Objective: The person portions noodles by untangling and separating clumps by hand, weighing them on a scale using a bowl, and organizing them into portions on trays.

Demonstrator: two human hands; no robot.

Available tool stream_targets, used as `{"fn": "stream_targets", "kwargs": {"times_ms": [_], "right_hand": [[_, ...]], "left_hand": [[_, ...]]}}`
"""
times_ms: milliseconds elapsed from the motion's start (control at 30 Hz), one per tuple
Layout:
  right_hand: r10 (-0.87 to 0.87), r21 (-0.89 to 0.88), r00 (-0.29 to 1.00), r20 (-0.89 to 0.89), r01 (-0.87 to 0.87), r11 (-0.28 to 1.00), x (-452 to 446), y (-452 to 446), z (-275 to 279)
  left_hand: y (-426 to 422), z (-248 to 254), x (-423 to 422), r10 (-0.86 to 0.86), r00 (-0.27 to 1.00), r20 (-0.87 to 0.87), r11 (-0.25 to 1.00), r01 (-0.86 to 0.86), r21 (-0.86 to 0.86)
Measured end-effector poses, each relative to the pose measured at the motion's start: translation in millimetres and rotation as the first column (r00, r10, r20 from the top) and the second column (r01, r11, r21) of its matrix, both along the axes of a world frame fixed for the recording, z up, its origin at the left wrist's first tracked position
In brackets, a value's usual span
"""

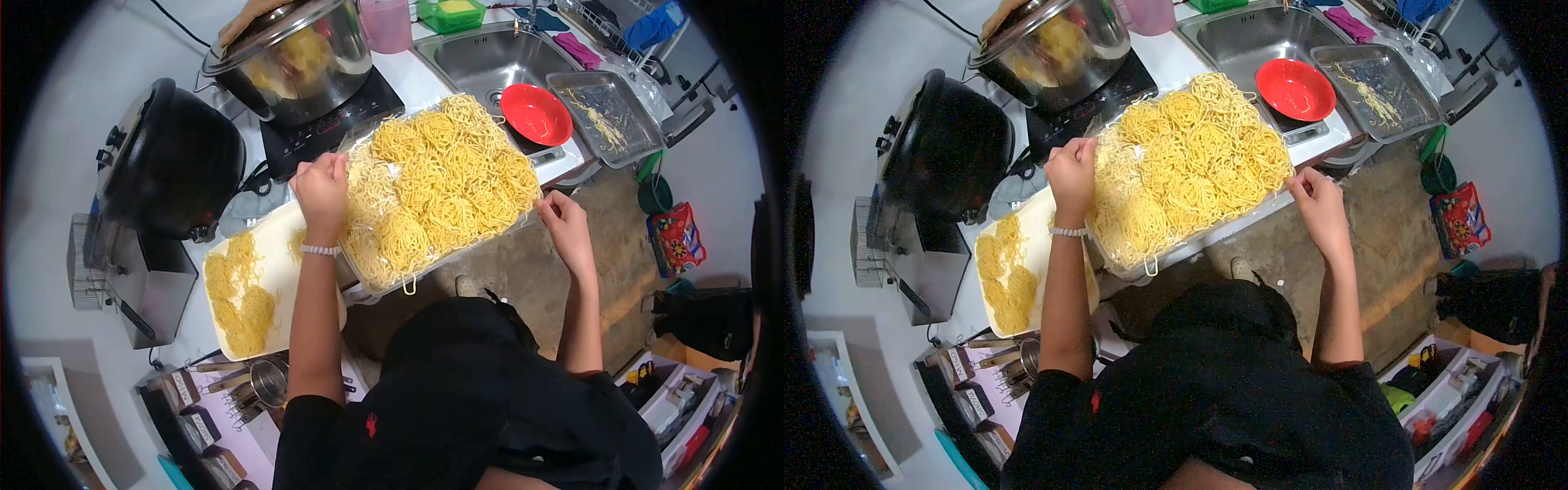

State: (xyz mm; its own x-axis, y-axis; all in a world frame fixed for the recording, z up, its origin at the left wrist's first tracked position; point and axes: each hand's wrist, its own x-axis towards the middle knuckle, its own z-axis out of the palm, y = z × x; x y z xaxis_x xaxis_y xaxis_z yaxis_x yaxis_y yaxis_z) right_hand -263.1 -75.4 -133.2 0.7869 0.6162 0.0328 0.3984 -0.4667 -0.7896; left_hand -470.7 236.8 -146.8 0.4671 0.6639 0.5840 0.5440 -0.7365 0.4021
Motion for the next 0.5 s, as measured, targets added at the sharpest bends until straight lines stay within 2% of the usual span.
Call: {"fn": "stream_targets", "kwargs": {"times_ms": [100,200,400,500], "right_hand": [[0.006,-0.003,1.000,0.010,-0.006,1.000,-2.2,2.3,2.1],[0.019,0.012,1.000,-0.003,-0.019,1.000,-1.9,2.9,1.6],[-0.036,-0.015,0.999,-0.005,0.036,0.999,-5.3,6.6,4.5],[-0.046,-0.014,0.999,-0.015,0.046,0.999,-4.8,4.6,6.2]], "left_hand": [[1.4,1.7,-0.4,0.016,1.000,0.004,0.997,-0.016,-0.074],[4.5,3.9,0.0,0.008,1.000,0.025,1.000,-0.008,-0.014],[-6.6,5.3,-11.5,0.036,0.999,-0.021,0.999,-0.036,-0.030],[-26.7,22.2,-21.9,0.070,0.995,0.066,0.998,-0.070,-0.006]]}}
